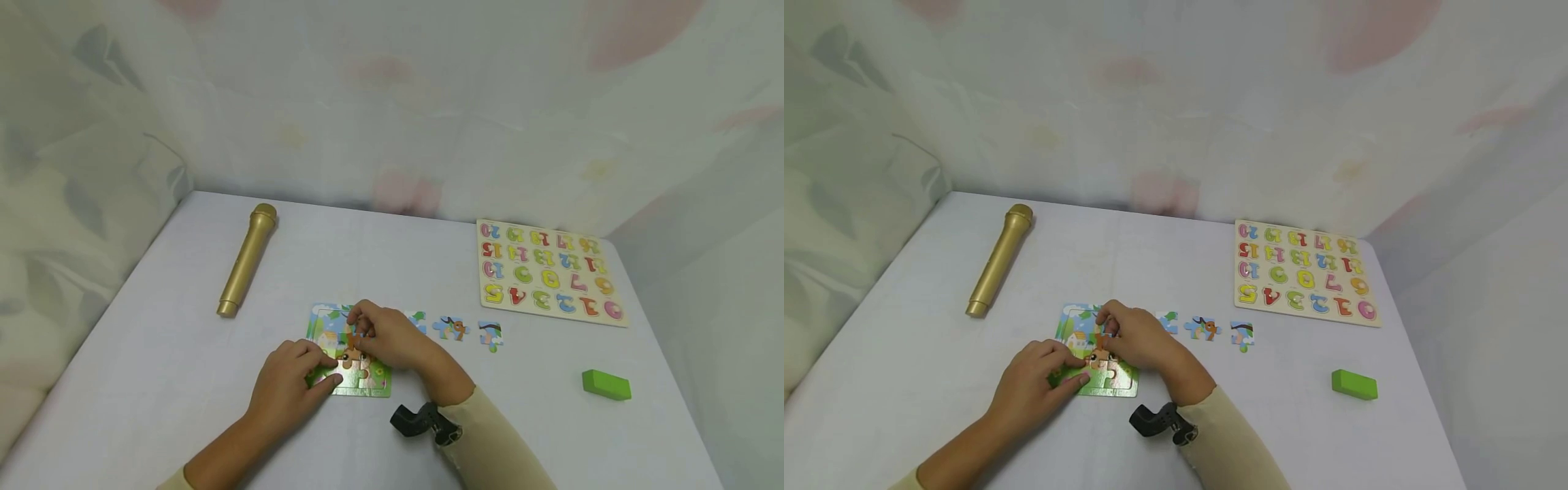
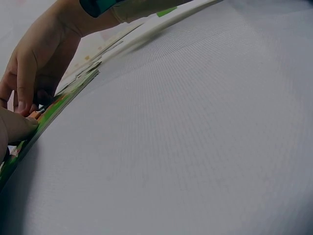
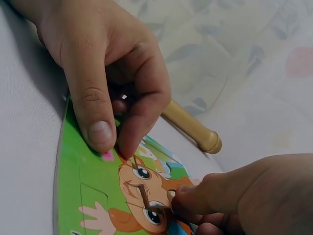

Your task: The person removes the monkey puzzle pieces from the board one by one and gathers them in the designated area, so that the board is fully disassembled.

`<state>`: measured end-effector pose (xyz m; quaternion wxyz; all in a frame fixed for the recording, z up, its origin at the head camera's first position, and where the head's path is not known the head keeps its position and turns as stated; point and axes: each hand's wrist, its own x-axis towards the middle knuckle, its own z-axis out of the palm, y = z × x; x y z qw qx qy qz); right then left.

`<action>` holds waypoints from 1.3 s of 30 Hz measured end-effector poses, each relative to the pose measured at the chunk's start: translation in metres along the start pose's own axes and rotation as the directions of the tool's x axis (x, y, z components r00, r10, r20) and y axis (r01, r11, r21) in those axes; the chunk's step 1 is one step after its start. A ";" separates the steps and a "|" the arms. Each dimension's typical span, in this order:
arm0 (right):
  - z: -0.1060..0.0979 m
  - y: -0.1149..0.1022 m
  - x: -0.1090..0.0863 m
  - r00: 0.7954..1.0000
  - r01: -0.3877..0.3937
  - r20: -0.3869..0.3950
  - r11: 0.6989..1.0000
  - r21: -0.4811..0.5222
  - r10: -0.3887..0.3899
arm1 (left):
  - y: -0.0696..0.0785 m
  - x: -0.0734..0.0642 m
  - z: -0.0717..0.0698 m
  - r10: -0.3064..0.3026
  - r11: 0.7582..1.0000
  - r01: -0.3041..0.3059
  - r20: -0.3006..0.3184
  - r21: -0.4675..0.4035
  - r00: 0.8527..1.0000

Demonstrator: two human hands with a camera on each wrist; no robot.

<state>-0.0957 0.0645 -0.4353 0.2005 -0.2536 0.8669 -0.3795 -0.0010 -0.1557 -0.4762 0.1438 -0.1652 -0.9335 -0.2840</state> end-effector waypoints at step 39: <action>-0.050 0.027 -0.040 0.997 -0.067 -0.018 0.953 0.295 0.075 | -0.003 0.000 0.002 0.000 1.000 0.000 -0.020 -0.005 1.000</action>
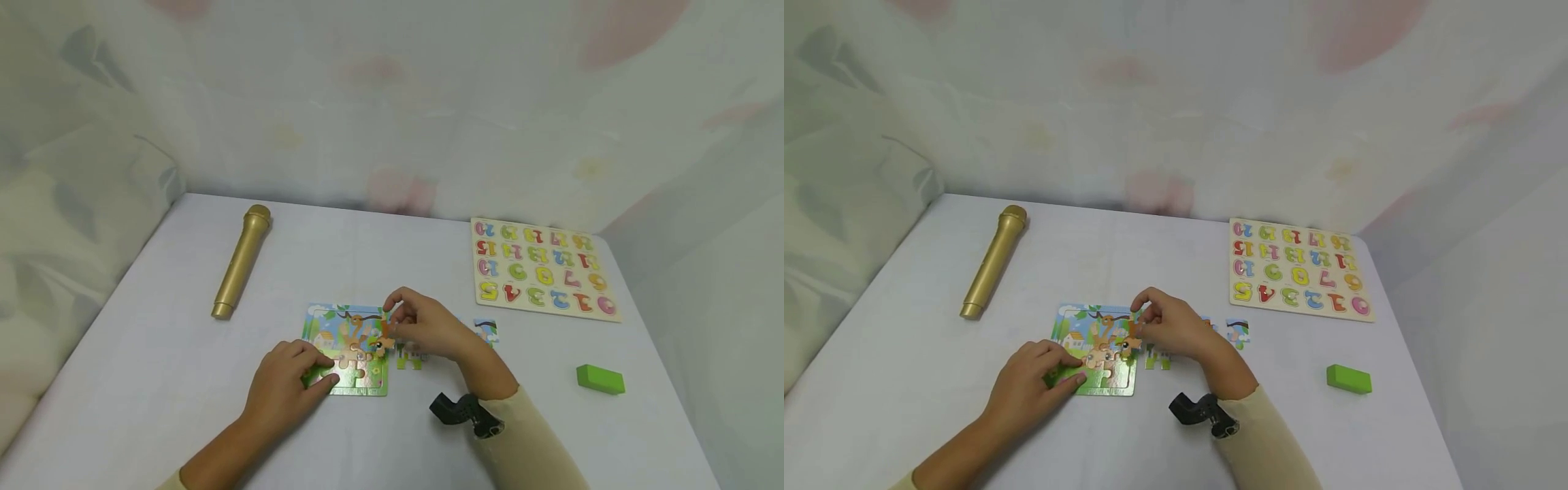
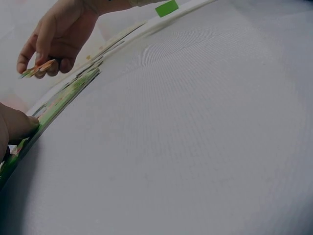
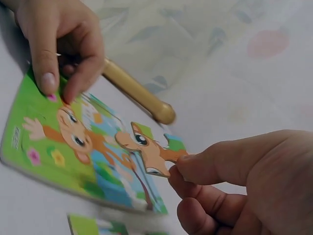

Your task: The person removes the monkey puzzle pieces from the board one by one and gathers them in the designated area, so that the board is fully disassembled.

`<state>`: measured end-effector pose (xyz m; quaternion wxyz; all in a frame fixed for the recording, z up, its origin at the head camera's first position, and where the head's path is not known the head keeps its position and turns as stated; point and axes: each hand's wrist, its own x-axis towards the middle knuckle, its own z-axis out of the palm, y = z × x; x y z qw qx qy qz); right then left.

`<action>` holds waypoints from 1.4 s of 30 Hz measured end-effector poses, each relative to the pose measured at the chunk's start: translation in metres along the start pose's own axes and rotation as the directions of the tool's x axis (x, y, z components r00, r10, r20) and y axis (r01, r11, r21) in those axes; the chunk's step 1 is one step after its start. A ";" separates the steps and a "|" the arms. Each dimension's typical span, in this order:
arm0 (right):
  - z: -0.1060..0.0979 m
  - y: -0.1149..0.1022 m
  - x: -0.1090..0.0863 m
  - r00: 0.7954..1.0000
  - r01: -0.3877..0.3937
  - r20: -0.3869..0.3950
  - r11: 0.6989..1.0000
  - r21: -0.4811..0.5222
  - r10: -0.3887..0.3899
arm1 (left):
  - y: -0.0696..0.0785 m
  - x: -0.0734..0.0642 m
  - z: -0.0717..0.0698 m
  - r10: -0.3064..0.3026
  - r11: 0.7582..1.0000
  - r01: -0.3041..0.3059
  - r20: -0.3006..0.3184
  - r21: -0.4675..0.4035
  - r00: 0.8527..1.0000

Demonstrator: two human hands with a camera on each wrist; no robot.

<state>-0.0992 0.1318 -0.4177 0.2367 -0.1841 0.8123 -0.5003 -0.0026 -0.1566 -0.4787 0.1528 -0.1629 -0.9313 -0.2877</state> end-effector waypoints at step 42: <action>-0.021 0.060 -0.083 0.953 -0.120 -0.301 0.950 -0.288 0.030 | 0.002 0.000 -0.001 -0.002 1.000 0.002 0.010 -0.001 1.000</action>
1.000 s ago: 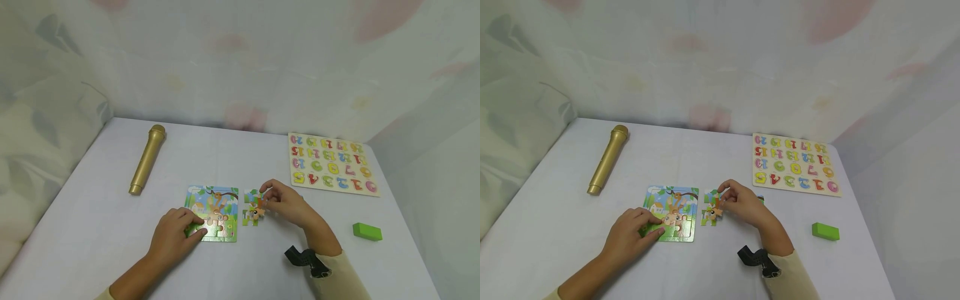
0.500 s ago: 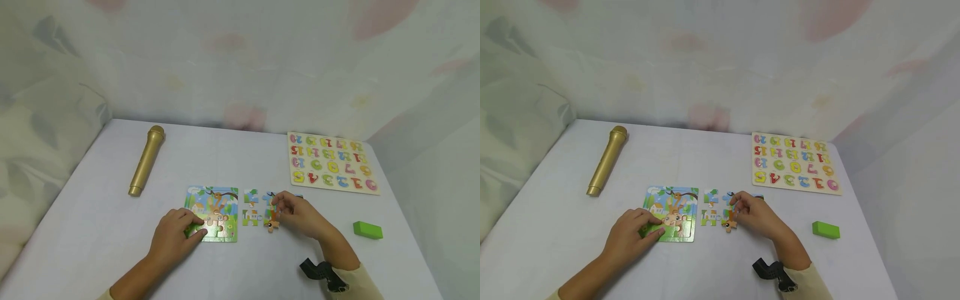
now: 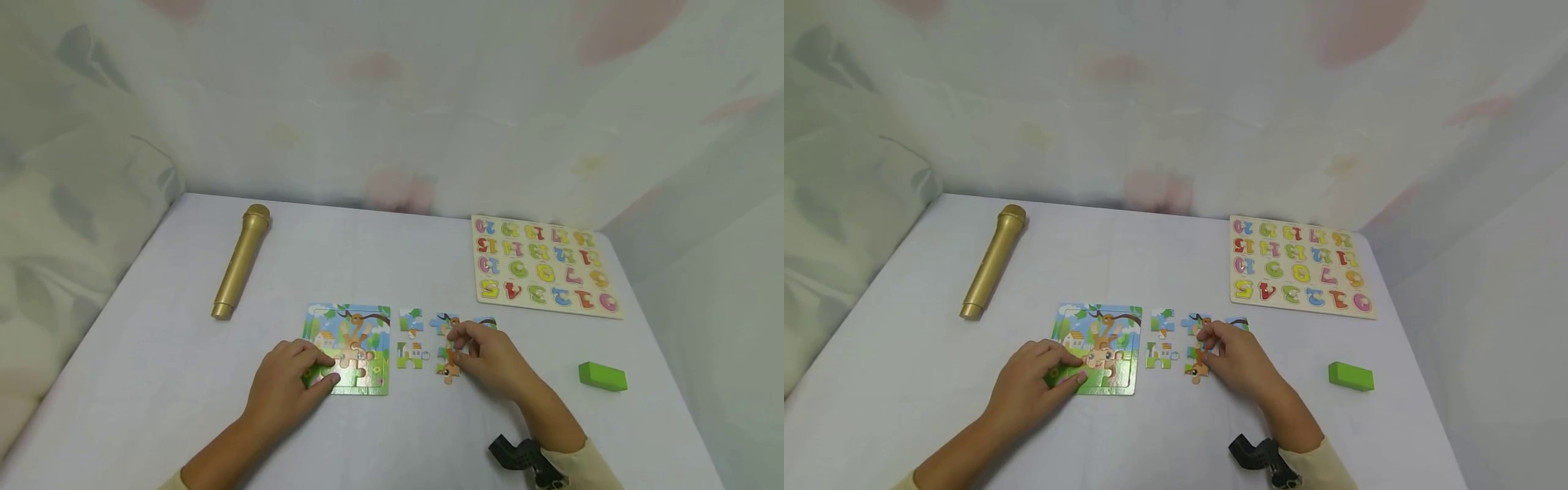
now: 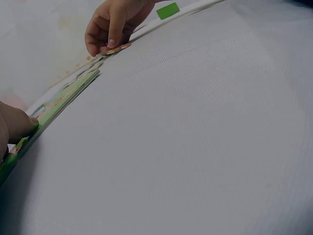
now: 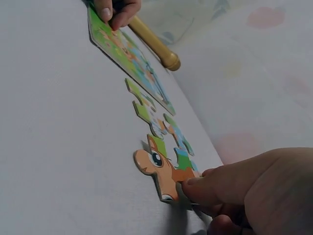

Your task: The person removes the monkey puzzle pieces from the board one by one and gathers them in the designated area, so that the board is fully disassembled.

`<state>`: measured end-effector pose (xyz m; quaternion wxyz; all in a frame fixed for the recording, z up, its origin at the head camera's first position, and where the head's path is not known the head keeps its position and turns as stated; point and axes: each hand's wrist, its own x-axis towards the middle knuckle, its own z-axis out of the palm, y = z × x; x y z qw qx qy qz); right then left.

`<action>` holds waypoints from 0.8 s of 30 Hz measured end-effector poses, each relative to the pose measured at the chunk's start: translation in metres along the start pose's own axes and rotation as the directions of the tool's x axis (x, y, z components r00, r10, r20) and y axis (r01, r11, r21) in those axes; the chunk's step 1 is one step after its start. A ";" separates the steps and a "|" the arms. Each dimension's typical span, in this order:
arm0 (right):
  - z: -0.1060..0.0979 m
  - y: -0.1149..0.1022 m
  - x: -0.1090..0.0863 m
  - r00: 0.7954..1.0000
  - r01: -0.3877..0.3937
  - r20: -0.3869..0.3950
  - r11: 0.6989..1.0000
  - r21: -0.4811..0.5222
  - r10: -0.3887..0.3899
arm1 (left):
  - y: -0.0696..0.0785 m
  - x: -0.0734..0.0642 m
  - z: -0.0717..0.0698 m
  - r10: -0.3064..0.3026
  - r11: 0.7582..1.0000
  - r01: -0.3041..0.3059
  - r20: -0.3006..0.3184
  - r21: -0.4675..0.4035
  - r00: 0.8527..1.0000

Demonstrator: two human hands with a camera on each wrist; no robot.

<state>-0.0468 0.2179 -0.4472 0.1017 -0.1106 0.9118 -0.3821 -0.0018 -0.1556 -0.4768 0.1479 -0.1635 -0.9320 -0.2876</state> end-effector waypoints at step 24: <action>-0.001 -0.002 -0.003 0.992 0.026 -0.123 0.995 -0.097 -0.037 | 0.000 0.000 0.000 0.000 1.000 0.000 0.011 0.006 1.000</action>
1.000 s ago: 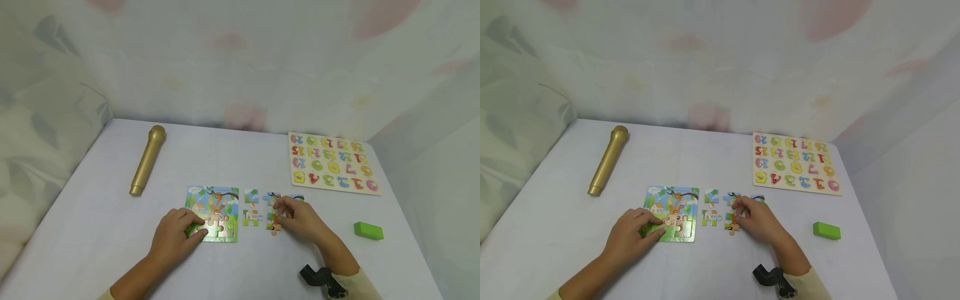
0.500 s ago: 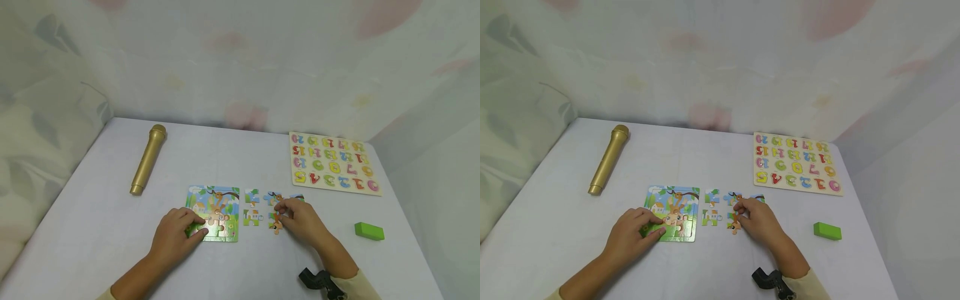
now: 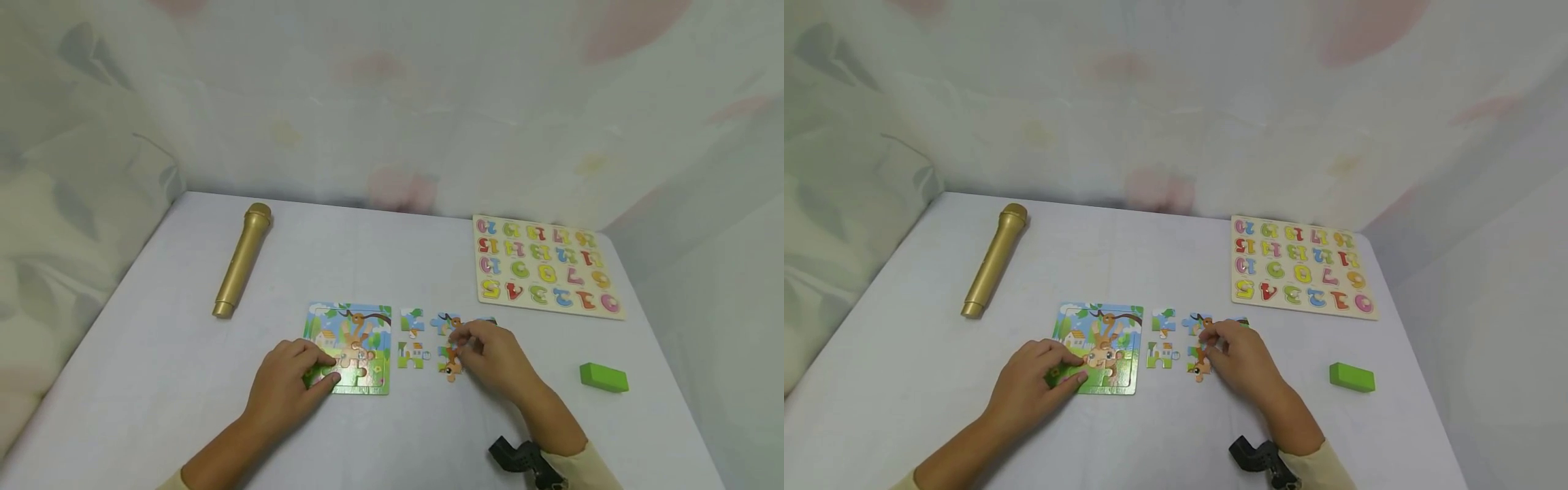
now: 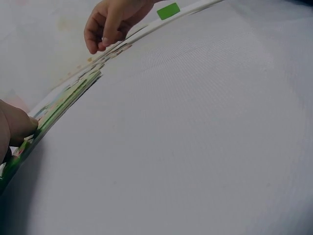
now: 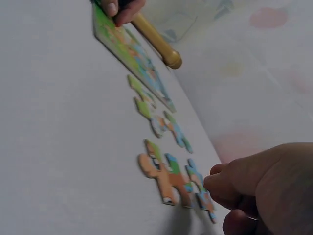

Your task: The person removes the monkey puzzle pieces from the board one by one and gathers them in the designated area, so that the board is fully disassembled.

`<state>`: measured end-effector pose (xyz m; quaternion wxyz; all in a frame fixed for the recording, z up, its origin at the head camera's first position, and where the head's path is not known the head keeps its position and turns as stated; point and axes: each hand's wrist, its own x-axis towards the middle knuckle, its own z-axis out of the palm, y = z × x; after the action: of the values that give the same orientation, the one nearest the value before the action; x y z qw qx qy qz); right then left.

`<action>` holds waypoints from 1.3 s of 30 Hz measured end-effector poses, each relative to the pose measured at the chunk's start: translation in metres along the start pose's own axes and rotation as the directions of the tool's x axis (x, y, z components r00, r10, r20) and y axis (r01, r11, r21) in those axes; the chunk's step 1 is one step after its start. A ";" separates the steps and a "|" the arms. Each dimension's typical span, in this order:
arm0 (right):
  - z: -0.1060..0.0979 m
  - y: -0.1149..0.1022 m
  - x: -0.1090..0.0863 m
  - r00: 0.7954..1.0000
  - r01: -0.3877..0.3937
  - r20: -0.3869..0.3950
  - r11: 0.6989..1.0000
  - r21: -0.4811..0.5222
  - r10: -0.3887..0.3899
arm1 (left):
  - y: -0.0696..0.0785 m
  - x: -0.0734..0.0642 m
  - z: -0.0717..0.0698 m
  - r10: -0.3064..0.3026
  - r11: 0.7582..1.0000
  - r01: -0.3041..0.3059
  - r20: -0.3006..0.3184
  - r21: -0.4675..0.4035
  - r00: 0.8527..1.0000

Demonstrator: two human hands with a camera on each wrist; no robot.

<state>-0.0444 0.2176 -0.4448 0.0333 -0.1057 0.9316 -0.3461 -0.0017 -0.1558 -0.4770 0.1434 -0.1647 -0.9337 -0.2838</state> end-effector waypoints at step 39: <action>0.056 -0.082 0.071 0.922 0.227 0.291 0.965 0.130 -0.255 | 0.026 0.002 0.019 0.206 0.978 -0.207 -0.033 -0.029 0.978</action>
<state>-0.0919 0.1060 -0.4332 0.1389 -0.2701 0.8779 -0.3702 0.0039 -0.1243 -0.4786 0.1835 -0.2589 -0.9046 -0.2846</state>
